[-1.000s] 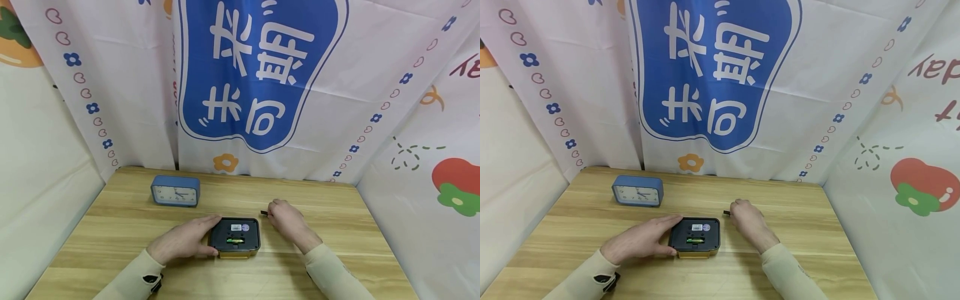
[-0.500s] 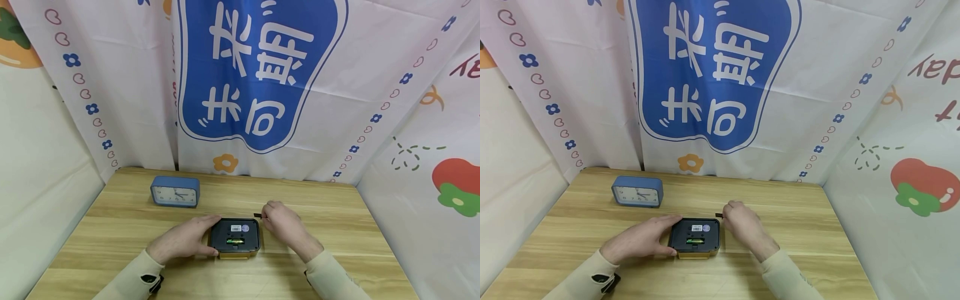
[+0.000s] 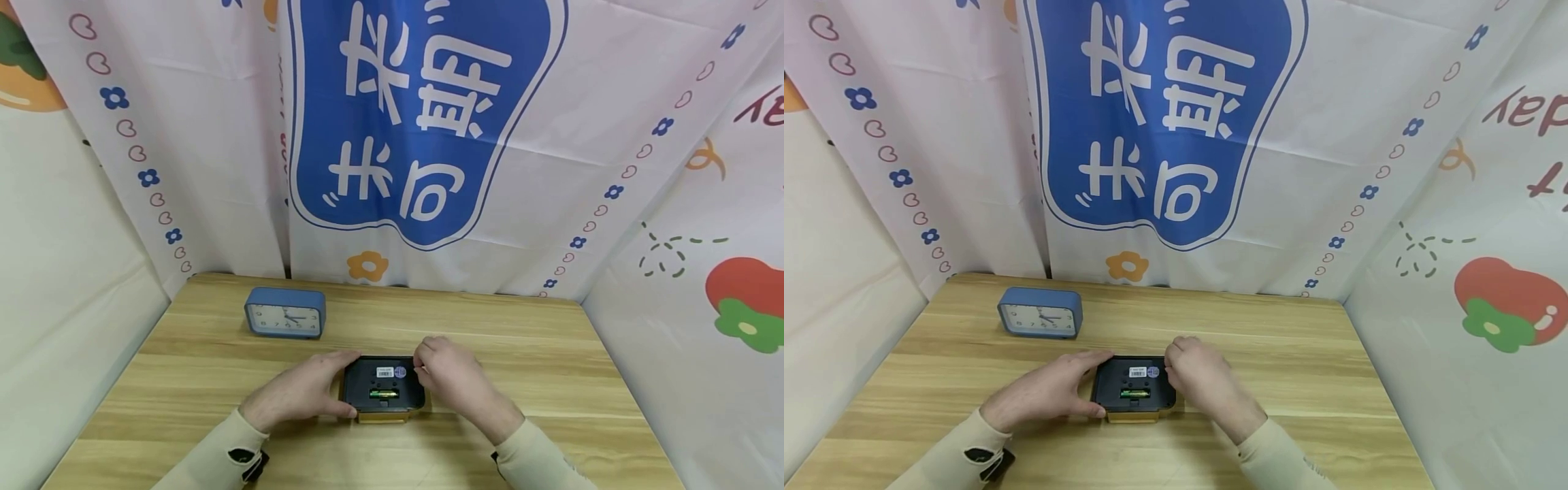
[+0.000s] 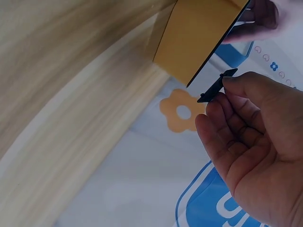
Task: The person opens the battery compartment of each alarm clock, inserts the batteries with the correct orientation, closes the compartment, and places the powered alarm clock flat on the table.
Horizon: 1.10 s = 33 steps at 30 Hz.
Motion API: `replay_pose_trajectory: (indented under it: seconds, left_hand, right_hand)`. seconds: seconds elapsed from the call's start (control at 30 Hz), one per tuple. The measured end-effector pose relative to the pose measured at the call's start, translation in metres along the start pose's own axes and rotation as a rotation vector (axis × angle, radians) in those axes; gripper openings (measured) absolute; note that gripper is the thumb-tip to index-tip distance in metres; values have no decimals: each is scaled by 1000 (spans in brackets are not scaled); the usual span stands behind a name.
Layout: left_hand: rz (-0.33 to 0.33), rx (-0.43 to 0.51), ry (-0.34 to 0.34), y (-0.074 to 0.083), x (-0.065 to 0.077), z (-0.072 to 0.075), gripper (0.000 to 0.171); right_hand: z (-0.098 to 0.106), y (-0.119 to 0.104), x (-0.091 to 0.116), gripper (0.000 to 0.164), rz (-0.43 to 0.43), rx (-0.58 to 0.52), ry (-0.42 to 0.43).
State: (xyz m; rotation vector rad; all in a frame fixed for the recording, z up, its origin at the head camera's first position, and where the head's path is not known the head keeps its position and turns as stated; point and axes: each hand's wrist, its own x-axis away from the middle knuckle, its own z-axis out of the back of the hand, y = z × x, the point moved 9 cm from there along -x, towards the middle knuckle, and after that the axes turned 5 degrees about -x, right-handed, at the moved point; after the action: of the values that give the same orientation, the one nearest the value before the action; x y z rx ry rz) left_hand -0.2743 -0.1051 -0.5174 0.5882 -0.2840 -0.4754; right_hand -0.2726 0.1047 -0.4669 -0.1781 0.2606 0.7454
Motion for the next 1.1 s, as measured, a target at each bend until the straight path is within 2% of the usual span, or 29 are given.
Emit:
replay_pose_trajectory:
  seconds: [0.17, 0.33, 1.1]
  left_hand:
    - [23, 19, 31, 1, -1, 0, 107]
    - [41, 21, 46, 2, -2, -2, 107]
    - [24, -18, 33, 2, -3, -2, 107]
  right_hand:
    - [-1, -13, 1, 16, 43, 3, 3]
    - [-2, -24, 2, 20, 60, 53, 16]
    - [-15, -51, 0, 16, 32, 60, -68]
